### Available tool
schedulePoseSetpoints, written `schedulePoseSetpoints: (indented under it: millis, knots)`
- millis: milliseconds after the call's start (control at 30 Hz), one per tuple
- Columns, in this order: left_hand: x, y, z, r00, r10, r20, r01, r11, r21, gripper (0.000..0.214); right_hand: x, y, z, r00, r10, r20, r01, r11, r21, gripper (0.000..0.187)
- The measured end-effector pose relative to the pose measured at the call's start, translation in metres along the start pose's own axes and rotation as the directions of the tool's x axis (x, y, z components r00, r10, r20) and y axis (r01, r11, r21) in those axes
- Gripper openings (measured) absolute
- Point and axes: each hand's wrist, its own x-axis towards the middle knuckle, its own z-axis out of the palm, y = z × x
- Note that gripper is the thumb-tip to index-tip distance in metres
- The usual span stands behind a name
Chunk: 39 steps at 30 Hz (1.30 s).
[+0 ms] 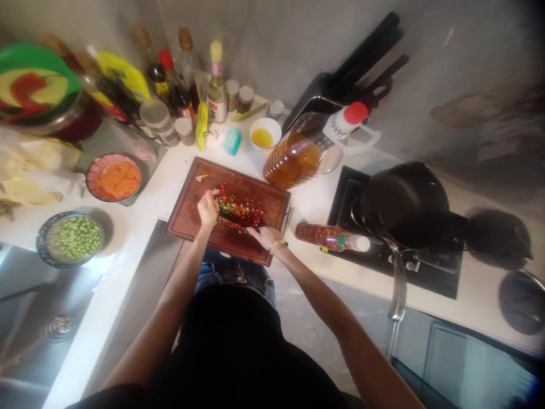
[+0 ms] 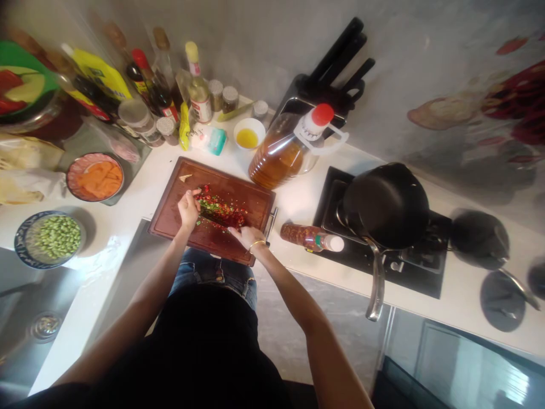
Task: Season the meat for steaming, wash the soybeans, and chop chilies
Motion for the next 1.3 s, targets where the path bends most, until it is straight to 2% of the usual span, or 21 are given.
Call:
schedulePoseSetpoints:
  millis: [100, 167, 333, 467, 567, 700, 900, 1033, 1167, 1300]
  knots:
    - [-0.002, 0.003, 0.004, 1.0, 0.017, 0.01, -0.017, 1.0, -0.007, 0.064, 0.005, 0.008, 0.009, 1.0, -0.012, -0.01, 0.013, 1.0, 0.015, 0.084]
    - [-0.002, 0.009, 0.003, 0.999, 0.021, 0.026, -0.02, 1.0, -0.023, 0.064, 0.004, 0.01, 0.007, 0.999, -0.03, -0.012, 0.031, 0.999, 0.011, 0.087]
    - [0.012, 0.027, 0.004, 0.997, 0.081, 0.001, -0.08, 0.993, -0.092, 0.059, -0.001, 0.007, -0.025, 0.996, -0.061, -0.063, 0.06, 0.998, -0.03, 0.093]
    - [0.03, 0.024, 0.016, 0.999, 0.049, -0.014, -0.05, 0.994, -0.101, 0.057, 0.012, 0.006, -0.045, 0.996, -0.053, -0.077, 0.052, 0.999, -0.015, 0.095]
    - [0.037, 0.016, 0.024, 1.0, 0.005, -0.028, -0.008, 0.997, -0.081, 0.055, 0.026, 0.007, -0.041, 0.998, -0.044, -0.054, 0.044, 0.999, -0.003, 0.095]
    - [0.038, 0.015, 0.029, 0.999, 0.046, -0.014, -0.046, 0.998, -0.034, 0.053, 0.032, 0.009, -0.028, 0.998, -0.017, -0.055, 0.018, 1.0, 0.025, 0.09]
    - [0.032, 0.012, 0.017, 0.999, 0.047, -0.004, -0.048, 0.997, -0.06, 0.058, 0.019, 0.005, -0.031, 0.997, -0.052, -0.059, 0.052, 0.999, 0.005, 0.093]
    - [0.027, 0.008, 0.017, 0.999, 0.035, 0.018, -0.035, 0.999, -0.03, 0.057, 0.021, 0.007, -0.023, 0.999, -0.017, -0.044, 0.018, 1.0, 0.016, 0.094]
    - [0.023, 0.017, 0.02, 0.999, 0.031, 0.036, -0.03, 0.999, -0.018, 0.057, 0.023, 0.014, -0.016, 0.998, -0.029, -0.055, 0.032, 0.998, 0.046, 0.094]
    - [0.035, 0.034, 0.024, 0.992, 0.112, 0.055, -0.11, 0.993, -0.038, 0.062, 0.022, 0.016, -0.028, 0.99, -0.071, -0.126, 0.076, 0.996, 0.04, 0.094]
